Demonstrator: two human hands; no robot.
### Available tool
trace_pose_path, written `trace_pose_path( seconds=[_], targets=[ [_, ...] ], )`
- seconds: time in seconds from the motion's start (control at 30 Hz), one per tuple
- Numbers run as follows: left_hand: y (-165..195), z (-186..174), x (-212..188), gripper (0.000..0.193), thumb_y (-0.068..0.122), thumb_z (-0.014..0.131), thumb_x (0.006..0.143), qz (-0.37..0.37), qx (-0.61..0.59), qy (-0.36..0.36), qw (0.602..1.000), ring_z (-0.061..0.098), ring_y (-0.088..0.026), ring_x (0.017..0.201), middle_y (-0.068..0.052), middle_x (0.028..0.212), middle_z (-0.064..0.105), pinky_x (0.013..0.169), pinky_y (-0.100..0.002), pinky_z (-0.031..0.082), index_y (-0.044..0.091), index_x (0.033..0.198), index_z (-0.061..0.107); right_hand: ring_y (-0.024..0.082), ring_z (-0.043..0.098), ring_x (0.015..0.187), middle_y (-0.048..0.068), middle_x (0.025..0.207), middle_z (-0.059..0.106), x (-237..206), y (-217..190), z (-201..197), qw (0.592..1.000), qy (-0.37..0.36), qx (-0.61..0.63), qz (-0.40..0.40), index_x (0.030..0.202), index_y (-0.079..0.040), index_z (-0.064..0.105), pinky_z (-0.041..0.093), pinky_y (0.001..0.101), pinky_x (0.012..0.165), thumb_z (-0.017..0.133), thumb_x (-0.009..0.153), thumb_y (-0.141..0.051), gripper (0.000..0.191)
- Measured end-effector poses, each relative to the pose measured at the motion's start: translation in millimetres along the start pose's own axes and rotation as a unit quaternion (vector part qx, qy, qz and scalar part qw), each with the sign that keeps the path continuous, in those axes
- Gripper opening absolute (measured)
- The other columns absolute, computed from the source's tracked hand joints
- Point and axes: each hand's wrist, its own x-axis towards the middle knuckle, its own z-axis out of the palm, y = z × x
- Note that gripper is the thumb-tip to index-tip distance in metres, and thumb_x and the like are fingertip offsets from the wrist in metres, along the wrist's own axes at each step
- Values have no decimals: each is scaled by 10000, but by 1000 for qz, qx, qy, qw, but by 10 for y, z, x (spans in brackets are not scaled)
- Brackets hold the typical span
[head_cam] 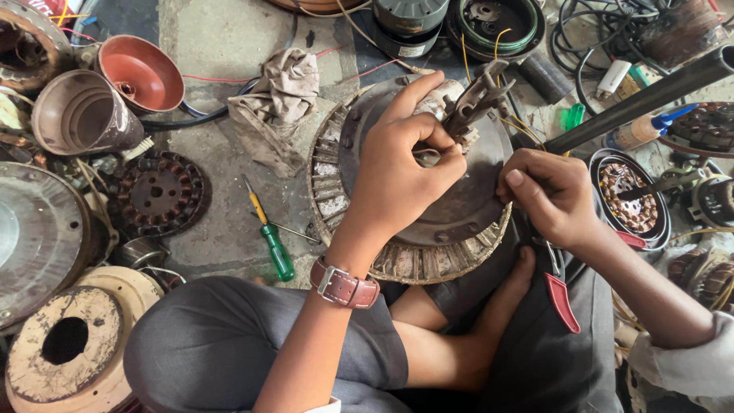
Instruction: The person sits cross-legged on the floor repairing a ceiling fan motor. They handle the motor's copper windings and yellow wires, use a screwdriver on the motor housing, and use pliers to work on the wiring and components.
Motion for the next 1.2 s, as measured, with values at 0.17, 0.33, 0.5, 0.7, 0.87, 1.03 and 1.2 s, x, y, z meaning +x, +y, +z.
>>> trace_pose_path(
  seconds=[0.17,0.33,0.5,0.7,0.87,1.03,1.2],
  targets=[
    [17,26,-6,123,81,771,772,-15,-14,8,1000,723,-252,1081,-162,1438,628,964,-334,549,4,757,676,111,613,678,64,797,649,-7,20,12,1000,3,18,-23,878,34,625,485,247,647,511,1061,-133,272],
    [24,42,-14,132,61,771,789,-9,-25,21,999,744,-207,1001,-164,1447,625,923,-318,558,-8,755,664,117,618,680,67,785,648,-4,43,14,1000,5,26,-16,872,41,624,494,253,645,510,1052,-116,265],
    [22,37,-15,119,50,782,789,14,-15,13,1000,725,-233,1100,-159,1468,618,981,-336,550,-4,776,677,124,623,684,70,788,645,-10,47,18,999,10,25,-35,870,40,620,497,258,654,513,1050,-103,253],
    [27,-6,-21,100,58,791,790,4,-27,-18,999,697,-260,1207,-154,1513,567,1018,-336,546,17,806,702,127,617,683,71,789,643,-11,51,30,999,17,26,-45,869,41,618,490,258,652,526,1043,-89,236],
    [35,-7,-25,94,65,805,792,18,-3,-25,1000,630,-284,1329,-139,1528,550,1098,-358,510,35,811,718,125,617,681,72,788,643,-14,63,32,999,20,29,-42,870,45,619,489,256,649,529,1039,-82,230],
    [28,-14,-38,93,69,815,821,31,3,-29,999,552,-298,1438,-112,1539,538,1190,-380,452,42,823,726,124,616,683,71,787,643,-23,66,42,999,25,20,-39,873,45,623,488,257,653,537,1036,-83,225],
    [18,-11,-36,101,61,812,820,34,5,-30,999,550,-303,1431,-122,1534,538,1183,-382,452,33,821,716,122,617,678,70,790,645,-25,72,36,999,24,24,-40,878,45,621,490,253,649,531,1039,-79,223]
  ],
)
